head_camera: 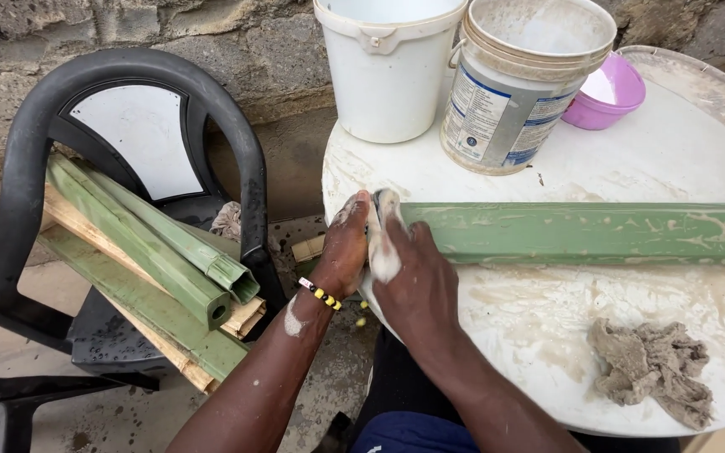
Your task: The person cleans long green PVC channels using a soapy rag and a wire brush on a white circular table.
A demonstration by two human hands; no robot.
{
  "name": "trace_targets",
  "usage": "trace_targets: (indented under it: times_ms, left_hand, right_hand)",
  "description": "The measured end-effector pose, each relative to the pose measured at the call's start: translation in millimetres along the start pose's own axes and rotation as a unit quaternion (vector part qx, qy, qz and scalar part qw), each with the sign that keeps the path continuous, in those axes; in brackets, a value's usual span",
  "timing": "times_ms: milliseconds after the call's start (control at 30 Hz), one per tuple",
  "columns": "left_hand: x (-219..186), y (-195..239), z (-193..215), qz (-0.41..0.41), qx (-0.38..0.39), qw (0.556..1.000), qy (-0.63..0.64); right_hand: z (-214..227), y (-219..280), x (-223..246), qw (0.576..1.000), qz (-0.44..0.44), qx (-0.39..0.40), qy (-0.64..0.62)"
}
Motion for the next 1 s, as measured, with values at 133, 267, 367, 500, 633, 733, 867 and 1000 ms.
trace_targets:
  times_ms: [133, 267, 367, 500, 633, 733, 867, 1000]
  left_hand:
    - [44, -37, 6, 0.080, -0.012, 0.995, 0.054]
    - [47, -34, 3, -0.085, 0.000, 0.996, 0.009]
    - [47, -40, -2, -0.141, -0.010, 0.989, 0.036]
    - [104, -109, -3, -0.242, -0.035, 0.918, -0.311]
    - [68, -58, 1, -0.167, -0.027, 0.976, -0.135]
    - [94, -77, -10, -0.253, 0.058, 0.932, 0.253]
    - [104, -92, -7, -0.109, 0.049, 0.918, 0.378]
    - [64, -54, 2, -0.062, -0.024, 0.997, 0.030]
  right_hand:
    - [-3, 36, -6, 0.993, -0.041, 0.074, 0.083]
    - [25, -19, 27, 0.995, -0.048, 0.008, 0.087]
    - [23, -48, 31, 0.995, -0.069, -0.032, 0.058]
    - [6, 28, 28, 0.998, -0.047, 0.029, 0.026]
    - [7, -9, 21, 0.993, -0.104, 0.017, 0.061]
    - [14, -60, 31, 0.993, -0.098, -0.021, 0.060]
    - [22, -13, 43, 0.997, -0.063, -0.031, 0.030]
    - [24, 56, -16, 0.954, -0.234, 0.075, -0.173]
Point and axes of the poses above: each hand's wrist, its own y-axis away from the middle knuckle, its own z-axis out of the back of the hand, x = y × z, the point moved 7 cm from there along -y, towards the middle knuckle, and after that the axes turned 6 degrees about -x, right-handed, at the moved point
